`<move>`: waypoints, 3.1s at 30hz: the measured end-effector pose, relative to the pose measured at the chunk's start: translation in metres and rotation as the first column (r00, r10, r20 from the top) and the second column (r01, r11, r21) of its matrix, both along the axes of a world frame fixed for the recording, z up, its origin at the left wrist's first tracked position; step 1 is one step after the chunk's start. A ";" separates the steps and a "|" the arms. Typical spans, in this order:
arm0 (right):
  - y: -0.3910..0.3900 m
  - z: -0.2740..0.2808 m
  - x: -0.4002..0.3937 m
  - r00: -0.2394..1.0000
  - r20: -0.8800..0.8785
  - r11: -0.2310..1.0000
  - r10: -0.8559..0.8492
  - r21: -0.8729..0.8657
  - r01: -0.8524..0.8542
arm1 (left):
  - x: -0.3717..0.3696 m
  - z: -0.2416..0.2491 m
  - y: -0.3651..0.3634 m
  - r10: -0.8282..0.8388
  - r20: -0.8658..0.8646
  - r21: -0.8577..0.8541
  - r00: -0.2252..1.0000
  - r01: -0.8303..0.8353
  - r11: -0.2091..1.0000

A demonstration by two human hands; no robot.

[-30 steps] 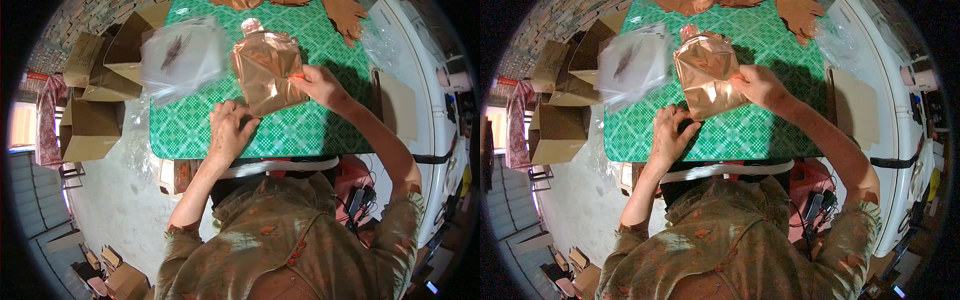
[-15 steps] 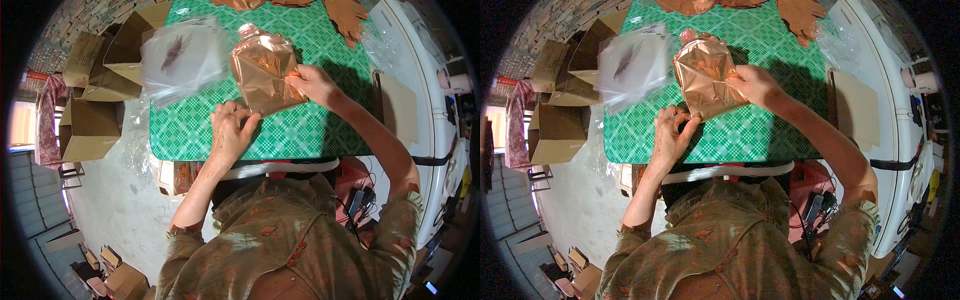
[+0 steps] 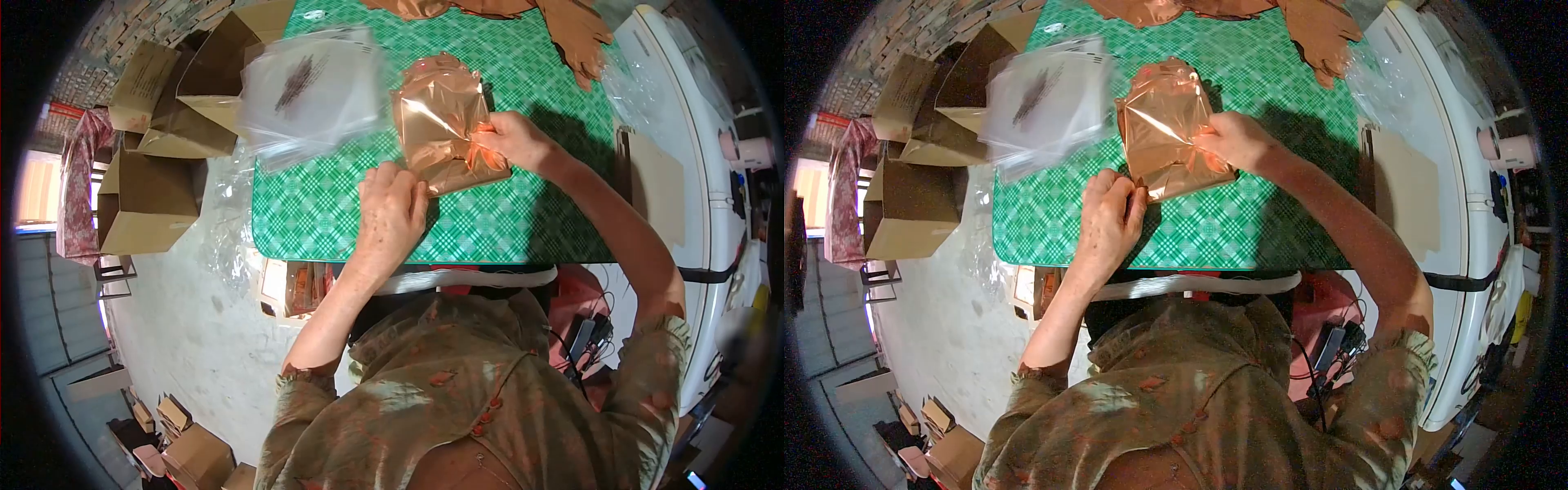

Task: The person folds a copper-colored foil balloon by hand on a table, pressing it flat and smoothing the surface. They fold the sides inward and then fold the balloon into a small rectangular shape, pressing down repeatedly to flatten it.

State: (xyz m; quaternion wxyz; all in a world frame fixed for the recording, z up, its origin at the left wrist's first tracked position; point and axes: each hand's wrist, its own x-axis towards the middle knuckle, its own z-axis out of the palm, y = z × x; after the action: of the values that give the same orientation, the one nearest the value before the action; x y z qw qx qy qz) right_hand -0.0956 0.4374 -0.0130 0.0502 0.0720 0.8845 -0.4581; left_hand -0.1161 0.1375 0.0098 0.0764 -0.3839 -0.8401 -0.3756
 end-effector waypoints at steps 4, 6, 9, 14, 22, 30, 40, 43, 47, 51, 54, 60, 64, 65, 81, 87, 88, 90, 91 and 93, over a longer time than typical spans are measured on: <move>0.005 -0.005 -0.004 0.999 0.033 1.000 0.020 0.004 -0.020 | -0.002 0.000 0.002 -0.001 -0.053 0.011 0.999 0.002 1.000; 0.002 -0.001 0.000 0.999 0.031 0.999 0.013 -0.046 -0.011 | -0.002 0.000 0.003 0.005 -0.051 0.022 0.999 -0.004 1.000; -0.006 0.027 0.009 0.990 0.135 0.996 0.028 -0.091 -0.016 | -0.003 0.000 0.004 0.005 -0.036 0.010 0.999 -0.005 1.000; -0.010 0.028 0.020 0.992 0.129 0.959 -0.005 -0.279 0.041 | -0.002 0.001 0.006 0.015 -0.056 -0.014 0.998 -0.016 1.000; -0.013 0.019 0.023 0.995 0.067 0.951 -0.080 -0.295 0.096 | -0.002 -0.005 0.009 0.039 -0.114 -0.007 0.993 -0.040 0.999; -0.007 0.003 0.019 0.994 0.067 0.966 -0.092 -0.237 0.105 | -0.001 0.000 -0.005 0.001 0.095 -0.036 0.996 0.003 0.999; -0.022 0.048 0.029 0.987 0.121 0.953 -0.104 -0.270 0.134 | 0.011 0.008 -0.018 -0.004 0.158 -0.124 0.987 0.024 0.992; -0.026 0.069 0.034 0.955 0.273 0.921 -0.111 -0.332 0.202 | 0.021 0.007 -0.025 -0.029 0.199 -0.113 0.979 0.053 0.992; -0.024 0.072 0.046 0.981 0.182 0.952 -0.070 -0.281 0.120 | 0.031 0.007 -0.028 -0.010 0.157 -0.102 0.988 0.026 0.994; -0.014 0.068 0.064 0.996 -0.071 0.996 -0.062 -0.069 0.057 | 0.034 0.005 -0.028 0.006 0.144 -0.080 0.990 0.006 0.997; -0.016 0.059 0.086 0.992 -0.080 0.995 -0.097 -0.033 0.095 | 0.034 0.003 -0.028 0.013 0.143 -0.072 0.990 -0.003 0.997; -0.054 0.067 0.131 0.960 0.178 0.932 -0.214 -0.257 0.256 | 0.034 0.002 -0.026 0.029 0.130 -0.090 0.991 -0.017 0.996; -0.062 0.060 0.131 0.955 0.146 0.901 -0.258 -0.320 0.292 | 0.033 0.001 -0.025 0.035 0.122 -0.094 0.992 -0.023 0.995; -0.061 0.059 0.129 0.957 0.142 0.901 -0.252 -0.326 0.285 | 0.033 0.002 -0.025 0.030 0.123 -0.092 0.992 -0.019 0.996; -0.064 0.045 0.132 0.961 0.082 0.928 -0.263 -0.250 0.275 | 0.042 0.004 -0.030 0.032 0.035 -0.111 0.999 -0.028 0.993; -0.065 0.045 0.130 0.972 -0.008 0.967 -0.235 -0.101 0.233 | 0.038 0.005 -0.030 0.014 0.047 -0.125 0.999 -0.008 0.992; -0.063 0.042 0.129 0.974 -0.030 0.969 -0.225 -0.109 0.221 | 0.038 0.005 -0.029 0.010 0.053 -0.134 0.999 -0.003 0.991; -0.063 0.040 0.128 0.972 -0.094 0.976 -0.214 -0.069 0.208 | 0.037 0.004 -0.029 0.002 0.059 -0.137 0.998 0.006 0.991; -0.064 0.043 0.127 0.968 -0.138 0.978 -0.209 -0.020 0.208 | 0.036 0.004 -0.029 -0.001 0.062 -0.137 0.998 0.009 0.990; -0.062 0.044 0.125 0.966 -0.157 0.978 -0.204 0.017 0.209 | 0.037 0.007 -0.030 0.004 0.081 -0.142 0.997 0.008 0.990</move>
State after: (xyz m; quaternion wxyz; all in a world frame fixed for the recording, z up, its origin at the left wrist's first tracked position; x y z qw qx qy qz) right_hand 0.0298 0.3751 0.0305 -0.0679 0.1289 0.8809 -0.4504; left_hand -0.0792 0.1080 0.0164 0.0144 -0.3736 -0.8668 -0.3301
